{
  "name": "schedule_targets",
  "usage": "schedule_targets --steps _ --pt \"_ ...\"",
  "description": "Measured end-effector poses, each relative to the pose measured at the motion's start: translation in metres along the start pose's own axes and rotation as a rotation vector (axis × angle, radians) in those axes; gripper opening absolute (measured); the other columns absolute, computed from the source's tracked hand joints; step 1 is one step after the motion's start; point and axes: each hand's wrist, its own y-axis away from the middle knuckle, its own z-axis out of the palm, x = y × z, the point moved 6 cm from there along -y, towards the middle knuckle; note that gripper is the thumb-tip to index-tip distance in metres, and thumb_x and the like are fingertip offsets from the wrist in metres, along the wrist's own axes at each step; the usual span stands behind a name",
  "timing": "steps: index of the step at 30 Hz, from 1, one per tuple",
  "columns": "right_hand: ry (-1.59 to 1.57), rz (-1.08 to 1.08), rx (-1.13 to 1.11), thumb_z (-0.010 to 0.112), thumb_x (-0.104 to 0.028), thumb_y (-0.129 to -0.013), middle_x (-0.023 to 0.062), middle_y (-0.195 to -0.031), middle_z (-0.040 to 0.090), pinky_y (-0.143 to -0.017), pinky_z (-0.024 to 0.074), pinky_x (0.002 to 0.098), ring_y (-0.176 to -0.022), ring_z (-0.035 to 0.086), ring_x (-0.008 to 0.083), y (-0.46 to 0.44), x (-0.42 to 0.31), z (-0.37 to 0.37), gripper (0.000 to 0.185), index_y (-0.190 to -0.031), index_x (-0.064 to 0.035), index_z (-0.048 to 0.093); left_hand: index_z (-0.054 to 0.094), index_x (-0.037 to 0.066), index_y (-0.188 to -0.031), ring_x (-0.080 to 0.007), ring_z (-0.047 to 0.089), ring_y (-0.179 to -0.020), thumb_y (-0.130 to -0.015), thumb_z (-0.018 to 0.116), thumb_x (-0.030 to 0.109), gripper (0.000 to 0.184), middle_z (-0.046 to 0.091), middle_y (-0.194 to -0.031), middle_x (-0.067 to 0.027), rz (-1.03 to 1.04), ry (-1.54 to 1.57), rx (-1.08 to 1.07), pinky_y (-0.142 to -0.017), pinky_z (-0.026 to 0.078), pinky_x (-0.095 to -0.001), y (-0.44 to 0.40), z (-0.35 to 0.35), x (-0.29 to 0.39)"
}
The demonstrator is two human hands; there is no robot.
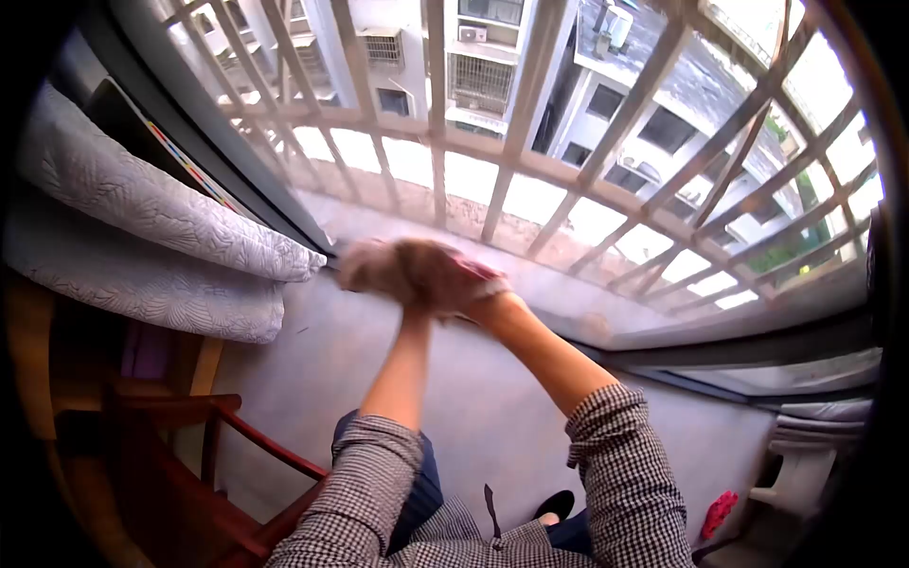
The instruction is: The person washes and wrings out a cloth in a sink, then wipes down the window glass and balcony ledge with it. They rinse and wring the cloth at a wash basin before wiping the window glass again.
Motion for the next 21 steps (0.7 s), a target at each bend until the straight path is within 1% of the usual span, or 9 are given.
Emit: schedule_targets --steps 1,4,7,9,11,13,14,15,21 --pt "0.142 0.101 -0.138 0.052 -0.006 -0.088 0.0075 -0.109 0.059 -0.092 0.0451 0.0301 -0.104 0.055 0.02 0.023 0.017 0.019 0.036 -0.123 -0.01 0.049 0.053 -0.001 -0.11 -0.0245 0.053 -0.099 -0.085 0.058 0.025 0.036 0.056 -0.106 -0.0123 -0.021 0.002 -0.045 -0.087 0.041 -0.0377 0.029 0.008 0.0" --pt "0.547 -0.135 0.173 0.049 -0.021 -0.09 0.0055 -0.128 0.051 -0.098 0.0403 0.0272 -0.116 0.05 0.0159 0.11 0.125 0.091 0.038 -0.127 -0.009 0.049 0.053 0.0 -0.11 -0.0243 0.053 -0.099 -0.086 0.057 0.025 0.036 0.056 -0.106 -0.0122 -0.028 0.015 -0.168 -0.088 0.041 -0.0371 0.099 0.026 0.023" --pt "0.94 -0.236 0.378 0.054 -0.033 -0.085 0.0052 -0.11 0.06 -0.084 0.0476 0.0345 -0.101 0.057 0.0201 0.151 0.111 0.07 0.036 -0.111 -0.0095 0.059 0.053 0.0 -0.111 -0.0241 0.053 -0.1 -0.086 0.056 0.025 0.035 0.056 -0.107 -0.0121 0.052 0.061 -0.251 -0.088 0.042 -0.0366 0.124 0.034 0.063" --pt "0.873 -0.132 0.552 0.06 -0.03 -0.082 0.0059 -0.103 0.06 -0.075 0.0493 0.0353 -0.093 0.059 0.0213 0.171 0.086 0.033 0.03 -0.104 -0.0097 0.062 0.053 0.0 -0.112 -0.024 0.053 -0.1 -0.087 0.055 0.025 0.035 0.056 -0.108 -0.012 0.132 0.075 -0.255 -0.088 0.042 -0.0362 0.108 0.036 0.082" --pt "0.855 -0.23 0.788 0.066 -0.027 -0.078 0.0073 -0.094 0.06 -0.065 0.0496 0.0353 -0.084 0.059 0.0226 0.157 0.044 -0.006 0.026 -0.097 -0.0091 0.063 0.053 0.0 -0.112 -0.0238 0.053 -0.101 -0.087 0.054 0.024 0.035 0.057 -0.109 -0.0119 0.193 0.065 -0.22 -0.089 0.042 -0.0359 0.071 0.032 0.086" --pt "0.846 -0.261 0.91 0.067 -0.027 -0.078 0.0066 -0.095 0.059 -0.067 0.0482 0.0346 -0.086 0.058 0.0225 0.117 -0.003 -0.043 0.026 -0.097 -0.0093 0.063 0.053 0.0 -0.113 -0.0237 0.053 -0.101 -0.088 0.054 0.024 0.035 0.057 -0.109 -0.0119 0.226 0.05 -0.165 -0.089 0.042 -0.0355 0.024 0.022 0.08" --pt "0.266 -0.303 0.749 0.066 -0.024 -0.078 0.0063 -0.098 0.059 -0.068 0.0466 0.0352 -0.088 0.056 0.0226 0.08 -0.004 -0.06 0.026 -0.099 -0.0083 0.063 0.053 0.0 -0.113 -0.0236 0.053 -0.101 -0.088 0.053 0.024 0.035 0.057 -0.11 -0.0118 0.228 0.046 -0.135 -0.089 0.042 -0.0353 -0.001 0.015 0.073" --pt "0.778 -0.372 0.95 0.066 -0.022 -0.081 0.0067 -0.092 0.061 -0.074 0.0491 0.0292 -0.09 0.059 0.0203 0.074 -0.046 -0.077 0.03 -0.107 -0.0086 0.059 0.053 0.0 -0.113 -0.0235 0.053 -0.101 -0.088 0.053 0.024 0.035 0.057 -0.11 -0.0118 0.227 0.042 -0.101 -0.089 0.042 -0.0351 -0.025 0.005 0.064" --pt "-0.198 -0.719 0.919 0.053 -0.01 -0.086 0.0074 -0.083 0.056 -0.076 0.0469 0.0265 -0.082 0.055 0.0143 -0.037 -0.099 -0.092 0.01 -0.096 -0.0091 0.053 0.053 0.0 -0.114 -0.0231 0.054 -0.102 -0.09 0.05 0.024 0.034 0.057 -0.112 -0.0115 0.066 -0.025 -0.014 -0.09 0.043 -0.0341 -0.096 -0.037 -0.027"
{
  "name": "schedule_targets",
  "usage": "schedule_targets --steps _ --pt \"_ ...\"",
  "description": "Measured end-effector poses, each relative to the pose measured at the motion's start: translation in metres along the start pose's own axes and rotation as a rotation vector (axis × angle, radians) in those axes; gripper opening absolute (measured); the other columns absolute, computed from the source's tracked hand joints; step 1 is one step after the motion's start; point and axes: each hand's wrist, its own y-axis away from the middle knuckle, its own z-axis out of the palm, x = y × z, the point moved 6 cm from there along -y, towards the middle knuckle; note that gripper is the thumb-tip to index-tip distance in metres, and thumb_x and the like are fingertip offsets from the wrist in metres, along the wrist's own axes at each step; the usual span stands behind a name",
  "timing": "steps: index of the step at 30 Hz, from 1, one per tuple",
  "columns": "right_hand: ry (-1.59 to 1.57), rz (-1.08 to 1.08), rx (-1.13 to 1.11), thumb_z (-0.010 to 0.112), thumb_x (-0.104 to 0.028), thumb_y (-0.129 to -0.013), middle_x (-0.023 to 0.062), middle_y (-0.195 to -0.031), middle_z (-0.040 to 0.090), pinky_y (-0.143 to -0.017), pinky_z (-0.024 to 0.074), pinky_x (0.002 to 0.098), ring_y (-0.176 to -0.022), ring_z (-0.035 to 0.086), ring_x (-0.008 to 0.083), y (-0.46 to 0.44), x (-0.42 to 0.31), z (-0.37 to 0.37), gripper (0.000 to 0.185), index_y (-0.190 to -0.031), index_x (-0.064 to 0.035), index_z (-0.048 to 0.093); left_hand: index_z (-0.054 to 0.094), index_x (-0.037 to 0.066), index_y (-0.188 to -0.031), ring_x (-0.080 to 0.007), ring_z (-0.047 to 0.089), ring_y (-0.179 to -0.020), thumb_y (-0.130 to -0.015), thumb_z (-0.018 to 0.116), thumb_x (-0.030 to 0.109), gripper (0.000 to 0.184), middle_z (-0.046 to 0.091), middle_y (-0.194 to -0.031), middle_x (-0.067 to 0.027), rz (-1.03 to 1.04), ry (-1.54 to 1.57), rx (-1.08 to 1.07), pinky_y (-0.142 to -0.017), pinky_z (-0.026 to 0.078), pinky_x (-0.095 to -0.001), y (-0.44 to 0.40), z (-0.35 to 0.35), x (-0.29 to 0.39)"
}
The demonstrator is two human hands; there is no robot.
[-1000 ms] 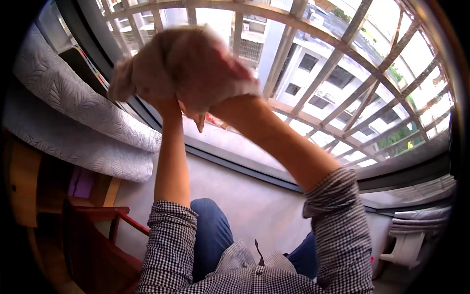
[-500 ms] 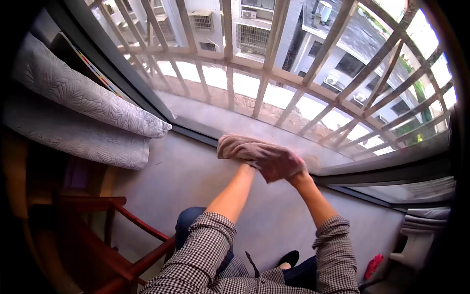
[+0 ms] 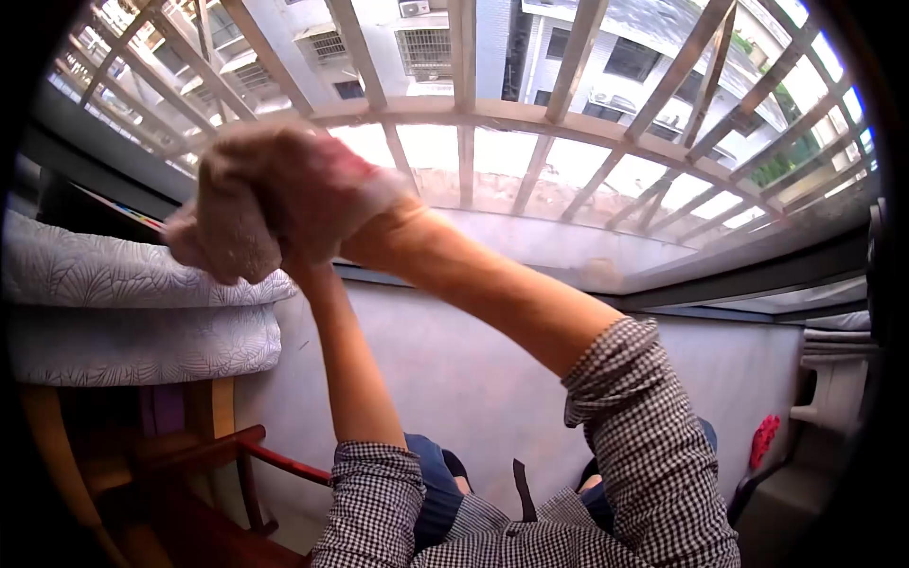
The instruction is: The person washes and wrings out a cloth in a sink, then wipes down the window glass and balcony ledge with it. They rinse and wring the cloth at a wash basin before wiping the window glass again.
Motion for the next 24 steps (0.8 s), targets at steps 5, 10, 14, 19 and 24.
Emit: schedule_targets --steps 5,10,14,19,24 --pt "0.058 0.339 -0.002 0.05 -0.018 -0.09 0.0045 -0.107 0.055 -0.09 0.0381 0.0263 -0.099 0.051 0.0128 0.137 0.101 0.151 0.019 -0.107 -0.011 0.053 0.053 0.0 -0.116 -0.0227 0.054 -0.103 -0.091 0.048 0.024 0.034 0.057 -0.114 -0.0113 -0.302 -0.095 -0.113 -0.091 0.043 -0.0332 0.068 -0.03 -0.108" --pt "0.531 0.434 -0.742 0.056 -0.012 -0.078 0.0106 -0.091 0.063 -0.075 0.0479 0.0307 -0.086 0.062 0.0221 0.243 0.098 0.067 0.02 -0.096 -0.0048 0.059 0.053 0.001 -0.117 -0.0224 0.054 -0.104 -0.093 0.046 0.023 0.034 0.057 -0.115 -0.0111 -0.633 -0.029 -0.32 -0.092 0.044 -0.0322 0.167 -0.032 -0.174" --pt "0.457 1.046 -0.521 0.056 -0.017 -0.078 0.0143 -0.086 0.065 -0.072 0.0513 0.0367 -0.078 0.064 0.0277 0.339 0.081 -0.02 0.018 -0.086 -0.0019 0.062 0.053 0.001 -0.118 -0.0221 0.054 -0.105 -0.094 0.045 0.023 0.034 0.057 -0.116 -0.011 -0.729 -0.075 -0.452 -0.093 0.044 -0.0315 0.255 -0.002 -0.17" --pt "0.884 0.989 -0.765 0.053 -0.007 -0.074 0.0178 -0.099 0.063 -0.082 0.0487 0.0387 -0.091 0.061 0.0302 0.402 0.048 -0.105 0.025 -0.097 -0.0026 0.063 0.051 -0.003 -0.115 -0.0288 0.05 -0.107 -0.089 0.05 0.029 0.042 0.053 -0.117 -0.0183 -0.633 -0.296 -0.603 -0.093 0.04 -0.039 0.329 0.035 -0.06" --pt "0.841 1.111 -0.196 0.047 -0.024 -0.088 0.017 -0.115 0.058 -0.089 0.0435 0.0415 -0.108 0.053 0.0339 0.458 -0.004 -0.216 0.032 -0.114 -0.0091 0.058 0.052 0.005 -0.098 -0.0351 0.048 -0.092 -0.088 0.047 0.024 0.022 0.051 -0.095 -0.0155 -0.001 -0.405 -0.905 -0.075 0.041 -0.0451 0.4 0.08 0.024"
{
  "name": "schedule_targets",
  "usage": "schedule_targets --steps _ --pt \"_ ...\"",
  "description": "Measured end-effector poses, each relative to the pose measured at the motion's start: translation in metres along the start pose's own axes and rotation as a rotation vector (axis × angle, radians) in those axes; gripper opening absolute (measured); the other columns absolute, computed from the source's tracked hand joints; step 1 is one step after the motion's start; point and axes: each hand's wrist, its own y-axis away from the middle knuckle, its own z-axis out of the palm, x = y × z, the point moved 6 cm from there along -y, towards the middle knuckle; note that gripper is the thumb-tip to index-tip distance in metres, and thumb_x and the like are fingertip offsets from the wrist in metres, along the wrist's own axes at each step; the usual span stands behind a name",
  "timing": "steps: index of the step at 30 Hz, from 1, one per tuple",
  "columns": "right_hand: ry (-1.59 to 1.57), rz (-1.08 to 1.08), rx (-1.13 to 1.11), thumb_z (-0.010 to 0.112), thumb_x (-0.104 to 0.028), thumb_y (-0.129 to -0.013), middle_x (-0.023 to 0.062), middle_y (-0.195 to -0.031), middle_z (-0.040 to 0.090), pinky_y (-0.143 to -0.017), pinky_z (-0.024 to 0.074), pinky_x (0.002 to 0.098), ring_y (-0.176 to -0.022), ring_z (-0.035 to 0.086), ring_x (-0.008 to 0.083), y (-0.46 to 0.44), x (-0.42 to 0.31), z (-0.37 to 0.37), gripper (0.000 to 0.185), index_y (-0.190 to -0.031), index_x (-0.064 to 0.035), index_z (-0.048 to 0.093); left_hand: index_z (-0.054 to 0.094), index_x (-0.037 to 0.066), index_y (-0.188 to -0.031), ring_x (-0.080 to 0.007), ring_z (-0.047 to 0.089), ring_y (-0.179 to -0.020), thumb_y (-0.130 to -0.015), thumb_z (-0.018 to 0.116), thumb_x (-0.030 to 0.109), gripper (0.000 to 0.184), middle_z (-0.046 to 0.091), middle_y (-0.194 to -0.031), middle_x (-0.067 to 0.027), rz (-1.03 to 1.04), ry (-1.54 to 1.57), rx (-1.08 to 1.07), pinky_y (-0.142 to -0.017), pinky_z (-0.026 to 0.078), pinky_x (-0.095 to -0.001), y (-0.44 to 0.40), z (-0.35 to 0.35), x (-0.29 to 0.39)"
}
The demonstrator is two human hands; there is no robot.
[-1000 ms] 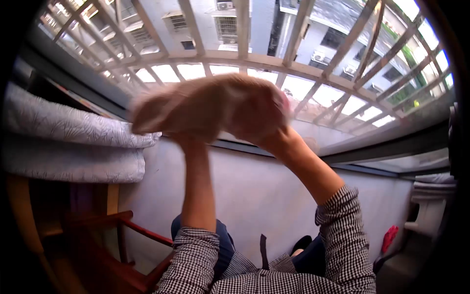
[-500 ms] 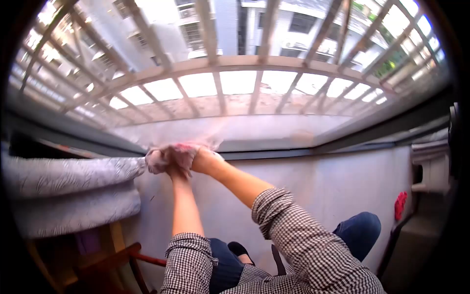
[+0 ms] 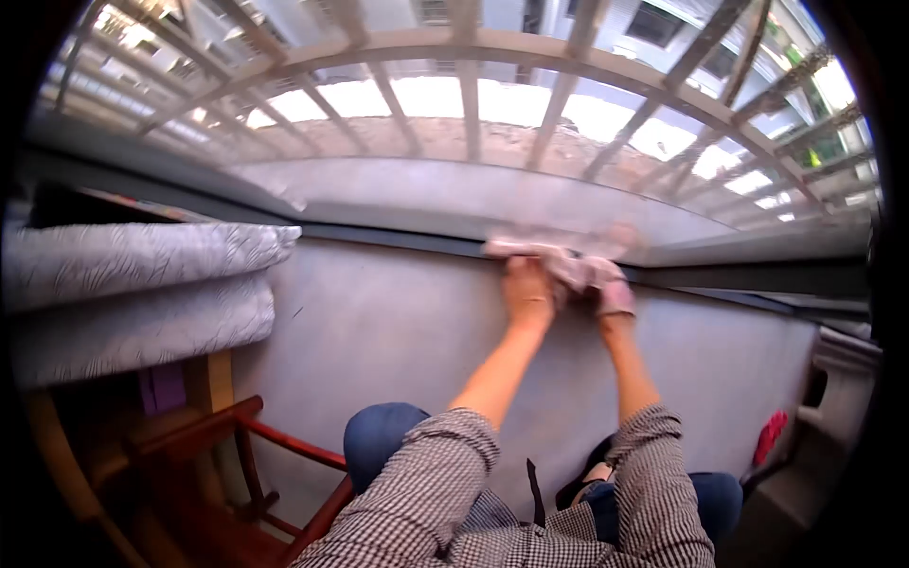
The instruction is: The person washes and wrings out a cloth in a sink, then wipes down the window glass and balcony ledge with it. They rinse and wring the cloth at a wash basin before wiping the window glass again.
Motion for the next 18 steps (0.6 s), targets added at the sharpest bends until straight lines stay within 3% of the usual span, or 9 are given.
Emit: schedule_targets --steps 2,4,5,9,11,13,15,16,18 --pt "0.151 0.343 -0.173 0.044 -0.028 -0.09 0.0196 -0.114 0.057 -0.089 0.0428 0.0438 -0.106 0.053 0.037 0.025 0.049 -0.011 0.034 -0.116 -0.0076 0.055 0.056 0.009 -0.089 -0.0282 0.047 -0.094 -0.079 0.05 0.015 0.013 0.052 -0.089 -0.0103 0.341 -0.123 -0.025 -0.073 0.043 -0.0429 0.01 0.025 0.049" --pt "-0.032 0.417 0.028 0.046 -0.029 -0.089 0.0211 -0.113 0.057 -0.088 0.0436 0.0418 -0.107 0.053 0.0366 0.04 0.062 -0.032 0.034 -0.114 -0.0077 0.056 0.058 0.01 -0.09 -0.0274 0.047 -0.096 -0.077 0.052 0.013 0.015 0.054 -0.088 -0.0074 0.444 -0.041 -0.003 -0.078 0.043 -0.0426 0.014 0.028 0.073" --pt "0.05 0.364 0.027 0.045 -0.027 -0.09 0.0209 -0.113 0.057 -0.088 0.0437 0.0409 -0.106 0.054 0.036 0.045 0.059 -0.031 0.032 -0.113 -0.0075 0.056 0.059 0.01 -0.092 -0.0276 0.048 -0.096 -0.076 0.052 0.013 0.017 0.055 -0.088 -0.0071 0.462 -0.033 -0.07 -0.079 0.043 -0.043 0.014 0.031 0.071" --pt "-0.436 0.45 0.045 0.044 -0.025 -0.091 0.0133 -0.112 0.057 -0.087 0.0436 0.036 -0.104 0.055 0.0269 0.048 0.052 0.026 0.033 -0.116 -0.0066 0.053 0.06 0.011 -0.093 -0.0294 0.052 -0.092 -0.075 0.055 0.013 0.018 0.059 -0.089 -0.007 0.461 -0.085 -0.262 -0.079 0.043 -0.0436 0.011 0.012 0.038" --pt "-0.55 0.486 0.038 0.046 -0.024 -0.09 0.0127 -0.107 0.058 -0.084 0.0442 0.0371 -0.099 0.054 0.0278 0.038 0.029 0.055 0.029 -0.11 -0.007 0.056 0.057 0.01 -0.082 -0.0319 0.053 -0.089 -0.075 0.057 0.011 0.006 0.059 -0.086 -0.0081 0.245 -0.079 -0.204 -0.073 0.046 -0.0448 0.01 -0.007 -0.008" --pt "-0.088 0.22 -0.081 0.047 -0.021 -0.087 0.0193 -0.1 0.058 -0.078 0.0456 0.0445 -0.093 0.055 0.0377 0.03 -0.023 0.064 0.022 -0.101 -0.0079 0.058 0.057 0.01 -0.087 -0.0342 0.054 -0.084 -0.075 0.057 0.01 0.012 0.059 -0.091 -0.0091 0.229 -0.184 -0.216 -0.069 0.047 -0.048 0.004 -0.023 -0.048" --pt "0.155 0.222 -0.194 0.049 -0.021 -0.086 0.0174 -0.096 0.057 -0.078 0.0463 0.0473 -0.089 0.057 0.0353 0.033 -0.047 0.081 0.021 -0.1 -0.0092 0.059 0.056 0.007 -0.093 -0.0377 0.055 -0.092 -0.078 0.056 0.014 0.017 0.057 -0.096 -0.0153 -0.009 -0.256 -0.509 -0.079 0.048 -0.0458 -0.017 -0.055 -0.056" --pt "0.201 0.086 -0.132 0.048 -0.02 -0.085 0.0173 -0.092 0.059 -0.077 0.047 0.0471 -0.089 0.057 0.0345 0.036 -0.051 0.093 0.019 -0.095 -0.0106 0.061 0.058 0.006 -0.101 -0.0319 0.059 -0.093 -0.077 0.061 0.019 0.027 0.06 -0.098 -0.0153 -0.144 -0.316 -0.682 -0.081 0.049 -0.0403 -0.026 -0.06 -0.07" --pt "0.218 0.08 -0.23 0.049 -0.02 -0.085 0.016 -0.086 0.06 -0.074 0.0475 0.0473 -0.085 0.058 0.0351 0.036 -0.07 0.089 0.017 -0.089 -0.0112 0.063 0.061 0.006 -0.107 -0.0215 0.061 -0.089 -0.074 0.067 0.023 0.038 0.064 -0.098 -0.0132 -0.051 0.224 -1.141 -0.079 0.049 -0.0338 -0.032 -0.056 -0.113"
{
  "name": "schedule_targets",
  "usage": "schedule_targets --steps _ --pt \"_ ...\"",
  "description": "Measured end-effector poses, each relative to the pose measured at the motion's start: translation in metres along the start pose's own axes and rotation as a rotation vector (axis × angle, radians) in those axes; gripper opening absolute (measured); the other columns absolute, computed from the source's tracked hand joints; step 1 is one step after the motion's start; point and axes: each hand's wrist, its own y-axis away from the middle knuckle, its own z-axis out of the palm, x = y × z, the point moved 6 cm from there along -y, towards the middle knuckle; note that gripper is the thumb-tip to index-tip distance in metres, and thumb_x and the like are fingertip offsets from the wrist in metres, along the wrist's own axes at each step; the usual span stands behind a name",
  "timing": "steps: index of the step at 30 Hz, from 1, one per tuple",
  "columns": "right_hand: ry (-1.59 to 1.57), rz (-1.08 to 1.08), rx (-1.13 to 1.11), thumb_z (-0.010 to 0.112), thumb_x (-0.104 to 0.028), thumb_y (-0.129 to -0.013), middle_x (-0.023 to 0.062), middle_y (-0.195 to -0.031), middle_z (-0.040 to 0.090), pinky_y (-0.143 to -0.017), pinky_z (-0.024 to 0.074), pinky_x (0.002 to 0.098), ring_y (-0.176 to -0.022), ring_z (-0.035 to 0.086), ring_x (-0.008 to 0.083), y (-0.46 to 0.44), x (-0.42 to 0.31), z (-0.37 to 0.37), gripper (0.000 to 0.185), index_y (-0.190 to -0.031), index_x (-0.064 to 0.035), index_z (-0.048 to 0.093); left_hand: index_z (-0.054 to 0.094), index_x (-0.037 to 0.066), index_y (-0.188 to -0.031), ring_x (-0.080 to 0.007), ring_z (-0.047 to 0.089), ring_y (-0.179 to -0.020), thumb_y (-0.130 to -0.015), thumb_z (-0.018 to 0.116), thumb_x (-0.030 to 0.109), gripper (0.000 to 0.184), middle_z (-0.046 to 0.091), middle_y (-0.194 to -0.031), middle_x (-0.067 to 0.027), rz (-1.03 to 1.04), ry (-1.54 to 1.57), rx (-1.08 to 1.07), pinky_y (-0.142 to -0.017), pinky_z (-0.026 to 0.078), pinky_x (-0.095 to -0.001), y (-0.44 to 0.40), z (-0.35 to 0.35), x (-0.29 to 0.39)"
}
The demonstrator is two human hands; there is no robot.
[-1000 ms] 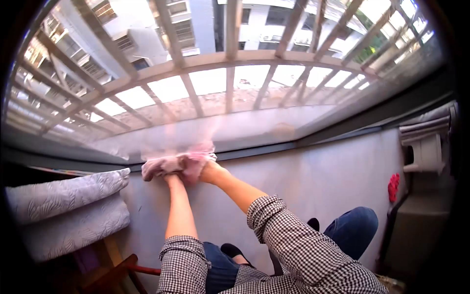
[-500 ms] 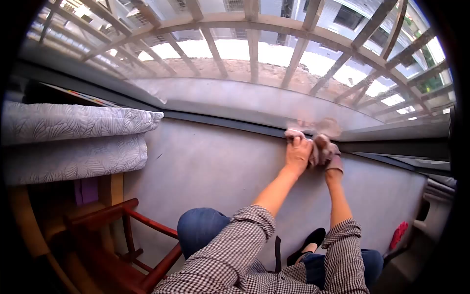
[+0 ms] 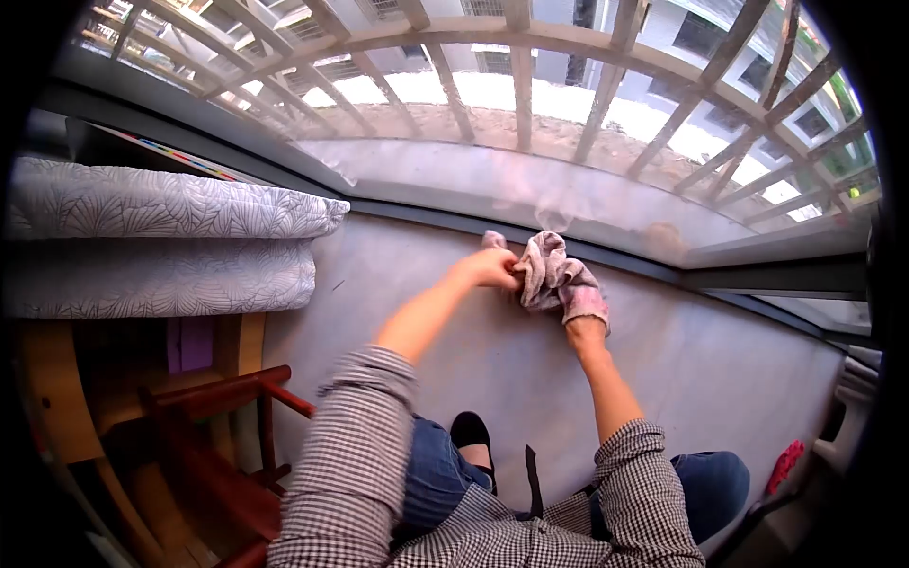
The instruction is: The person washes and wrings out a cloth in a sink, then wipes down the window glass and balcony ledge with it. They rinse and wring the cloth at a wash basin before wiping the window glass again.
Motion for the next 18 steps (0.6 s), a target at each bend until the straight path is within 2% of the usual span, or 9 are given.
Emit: schedule_targets --steps 2,3,6,7,10,11,13,15,18 --pt "-0.077 -0.024 0.045 0.049 -0.019 -0.085 0.0152 -0.083 0.061 -0.072 0.0482 0.0455 -0.082 0.06 0.0328 -0.001 0.002 -0.004 0.017 -0.087 -0.0105 0.063 0.064 0.005 -0.106 -0.0145 0.061 -0.085 -0.071 0.072 0.026 0.042 0.066 -0.094 -0.0094 -0.143 0.051 0.175 -0.075 0.049 -0.0296 0.057 -0.048 -0.028" --pt "-0.113 -0.033 0.069 0.049 -0.018 -0.085 0.0149 -0.081 0.062 -0.071 0.0485 0.0447 -0.081 0.061 0.0317 -0.001 0.003 -0.007 0.017 -0.087 -0.0101 0.063 0.066 0.006 -0.098 -0.0193 0.063 -0.081 -0.07 0.07 0.022 0.033 0.067 -0.087 -0.0122 -0.206 -0.029 0.379 -0.073 0.05 -0.0322 0.091 -0.072 -0.057" --pt "-0.608 0.555 -0.48 0.05 -0.02 -0.086 0.0117 -0.079 0.064 -0.069 0.048 0.0391 -0.077 0.063 0.0251 0.006 0.017 -0.015 0.018 -0.088 -0.0076 0.063 0.063 0.003 -0.096 -0.0367 0.059 -0.095 -0.079 0.051 0.011 0.022 0.063 -0.098 -0.0196 -0.613 -0.437 0.865 -0.083 0.047 -0.0449 0.202 -0.11 -0.149" --pt "-0.629 0.388 -0.356 0.054 -0.023 -0.086 0.0079 -0.075 0.065 -0.067 0.0464 0.0344 -0.076 0.063 0.0183 0.001 0.03 -0.004 0.02 -0.089 -0.0064 0.063 0.06 0.001 -0.094 -0.039 0.056 -0.099 -0.079 0.051 0.01 0.02 0.059 -0.104 -0.0215 -0.663 -0.517 0.901 -0.083 0.046 -0.0464 0.23 -0.108 -0.193" --pt "-0.688 0.43 -0.118 0.057 -0.026 -0.086 0.0069 -0.075 0.065 -0.067 0.0458 0.0346 -0.074 0.062 0.0198 0.001 0.021 -0.031 0.021 -0.088 -0.0063 0.064 0.058 0.0 -0.093 -0.0383 0.056 -0.095 -0.079 0.052 0.008 0.017 0.057 -0.102 -0.0211 -0.799 -0.57 1.027 -0.079 0.047 -0.0461 0.26 -0.092 -0.229" --pt "-0.766 0.512 -0.101 0.066 -0.015 -0.082 0.0055 -0.086 0.063 -0.073 0.0448 0.0278 -0.08 0.056 0.0156 -0.001 0.012 -0.039 0.023 -0.1 -0.001 0.064 0.059 0.0 -0.093 -0.0376 0.057 -0.092 -0.079 0.053 0.007 0.017 0.059 -0.099 -0.0197 -0.809 -0.597 1.058 -0.078 0.047 -0.0459 0.258 -0.086 -0.227" --pt "-0.67 0.056 0.213 0.064 -0.015 -0.083 0.0106 -0.104 0.061 -0.086 0.0421 0.0298 -0.096 0.055 0.0204 -0.018 -0.013 -0.05 0.037 -0.117 -0.0026 0.058 0.057 0.001 -0.087 -0.0365 0.058 -0.085 -0.082 0.051 0.005 0.009 0.059 -0.089 -0.0185 -0.751 -0.709 1.148 -0.073 0.047 -0.0467 0.254 -0.078 -0.21" --pt "-0.454 0.089 -0.067 0.066 -0.024 -0.079 0.0158 -0.13 0.048 -0.101 0.0326 0.0348 -0.12 0.044 0.0296 -0.032 -0.039 -0.042 0.064 -0.136 -0.0079 0.041 0.056 0.001 -0.086 -0.0368 0.058 -0.084 -0.083 0.05 0.006 0.009 0.059 -0.089 -0.0187 -0.767 -0.72 1.102 -0.073 0.047 -0.0466 0.251 -0.082 -0.208" --pt "-0.297 -0.021 -0.301 0.073 -0.04 -0.069 0.0149 -0.14 0.038 -0.109 0.0184 0.0491 -0.132 0.03 0.0349 -0.023 -0.074 0.017 0.083 -0.14 -0.0256 0.034 0.057 0.001 -0.084 -0.0369 0.061 -0.08 -0.083 0.047 0.012 0.014 0.06 -0.088 -0.0183 -0.824 -0.794 1.044 -0.071 0.05 -0.046 0.247 -0.083 -0.214"
